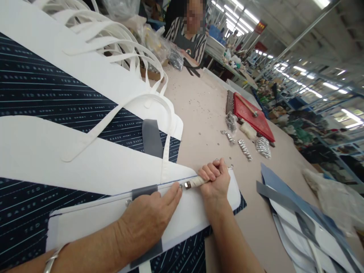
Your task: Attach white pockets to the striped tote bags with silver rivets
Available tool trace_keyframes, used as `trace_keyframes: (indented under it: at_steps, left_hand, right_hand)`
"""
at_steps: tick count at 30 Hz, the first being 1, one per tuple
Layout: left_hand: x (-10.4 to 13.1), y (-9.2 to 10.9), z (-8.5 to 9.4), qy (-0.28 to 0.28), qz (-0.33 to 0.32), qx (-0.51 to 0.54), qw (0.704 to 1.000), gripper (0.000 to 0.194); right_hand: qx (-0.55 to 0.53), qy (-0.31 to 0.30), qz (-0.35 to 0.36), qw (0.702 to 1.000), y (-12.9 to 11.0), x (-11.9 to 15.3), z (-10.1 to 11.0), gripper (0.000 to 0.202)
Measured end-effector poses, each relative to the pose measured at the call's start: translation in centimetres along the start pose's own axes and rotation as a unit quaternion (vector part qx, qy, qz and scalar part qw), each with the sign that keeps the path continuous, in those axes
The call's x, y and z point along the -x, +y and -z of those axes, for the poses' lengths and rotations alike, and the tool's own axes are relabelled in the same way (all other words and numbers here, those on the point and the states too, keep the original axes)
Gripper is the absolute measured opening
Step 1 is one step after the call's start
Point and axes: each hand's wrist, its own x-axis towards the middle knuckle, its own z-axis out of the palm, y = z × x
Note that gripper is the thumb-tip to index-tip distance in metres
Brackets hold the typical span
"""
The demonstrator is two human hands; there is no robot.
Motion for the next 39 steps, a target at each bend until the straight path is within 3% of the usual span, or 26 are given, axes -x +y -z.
trace_keyframes:
  at_steps: [12,20,28,33,39]
  left_hand:
    - [-0.2,-0.1,-0.2,-0.021,-0.011,0.049,0.999,0.061]
    - [-0.1,-0.3,-0.3,-0.020,-0.016,0.072,0.997,0.056]
    - [-0.2,-0.4,0.1,-0.026,-0.013,0.052,0.998,0.054]
    - [-0.2,-0.3,0.2,-0.021,-0.011,0.052,0.998,0.057]
    - [-0.1,-0.3,0.1,-0.013,-0.010,0.062,0.998,0.058]
  right_hand:
    - [-0.017,-0.012,-0.029,0.999,0.6,0.1,0.2,0.028]
    - [0.010,-0.017,0.003,1.000,0.9,0.4,-0.7,0.027]
    - [0.110,-0.157,0.077,0.978,0.9,2.7,-3.0,0.030]
    - [0.106,-0.136,0.102,0.980,0.5,2.8,-2.5,0.029]
    - [0.136,-0.155,0.114,0.972,0.7,2.9,-2.6,0.030]
